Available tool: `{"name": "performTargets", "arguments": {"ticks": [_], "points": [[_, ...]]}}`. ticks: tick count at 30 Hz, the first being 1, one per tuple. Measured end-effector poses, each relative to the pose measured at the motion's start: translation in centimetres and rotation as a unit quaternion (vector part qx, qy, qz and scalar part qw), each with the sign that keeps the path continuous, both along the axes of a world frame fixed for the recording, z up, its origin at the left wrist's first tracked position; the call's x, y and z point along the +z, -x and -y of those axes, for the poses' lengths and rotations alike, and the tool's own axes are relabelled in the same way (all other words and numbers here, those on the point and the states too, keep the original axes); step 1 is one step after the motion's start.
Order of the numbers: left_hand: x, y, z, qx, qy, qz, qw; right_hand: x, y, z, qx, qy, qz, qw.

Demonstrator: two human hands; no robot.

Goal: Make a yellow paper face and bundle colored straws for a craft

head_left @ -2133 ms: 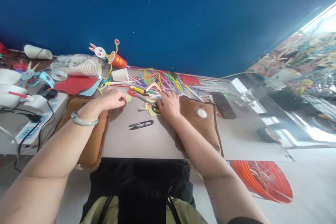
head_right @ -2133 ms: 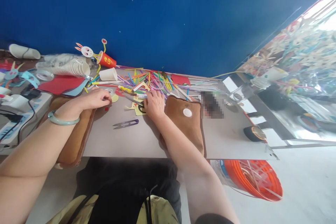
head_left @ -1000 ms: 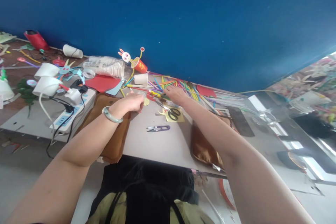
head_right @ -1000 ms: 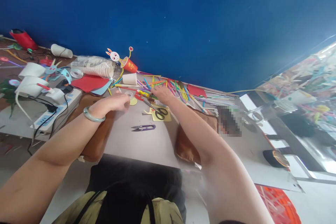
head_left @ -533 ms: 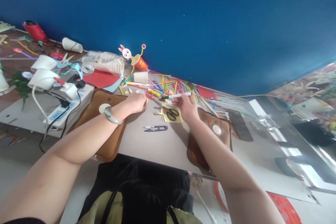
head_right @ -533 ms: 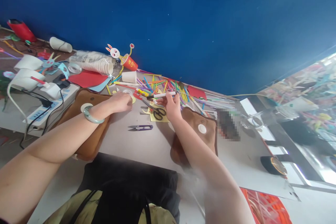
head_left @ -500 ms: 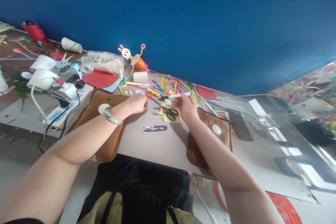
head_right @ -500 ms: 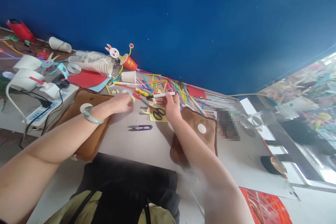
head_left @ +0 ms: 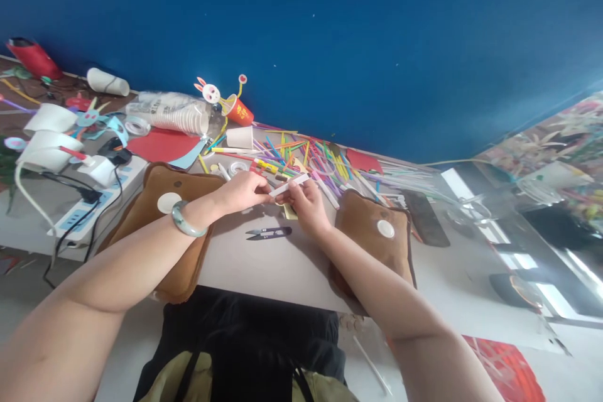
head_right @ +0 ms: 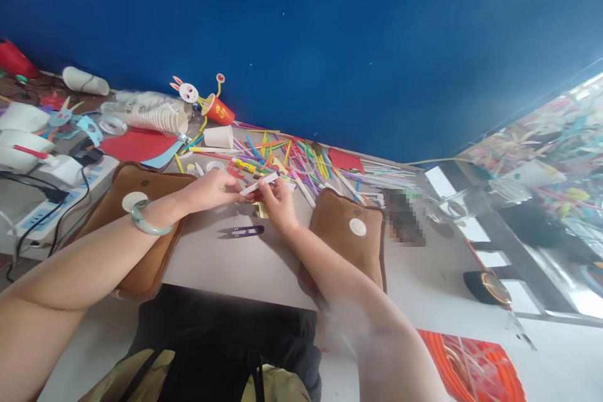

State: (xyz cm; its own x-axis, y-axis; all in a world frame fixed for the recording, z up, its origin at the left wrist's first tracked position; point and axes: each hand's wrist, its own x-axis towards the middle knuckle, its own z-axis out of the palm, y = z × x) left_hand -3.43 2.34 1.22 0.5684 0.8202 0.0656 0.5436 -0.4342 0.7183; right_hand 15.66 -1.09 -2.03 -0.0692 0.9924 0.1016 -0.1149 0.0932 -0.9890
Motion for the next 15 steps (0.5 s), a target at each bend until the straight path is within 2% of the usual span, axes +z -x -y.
{"name": "performTargets", "arguments": {"ticks": [5, 9, 15], "points": [[0.2, 0.2, -0.1, -0.017, 0.030, 0.004, 0.999, 0.3, 0.2, 0.6, 0.035, 0.003, 0.059, 0.998], [1.0, 1.1, -0.5, -0.036, 0.108, 0.026, 0.993, 0.3, 0.3, 1.0, 0.026, 0.004, 0.065, 0.998], [2.6, 2.4, -0.8, -0.104, 0.228, 0.077, 0.965, 0.1, 0.8, 1.8, 0.032, 0.026, 0.018, 0.999]]}}
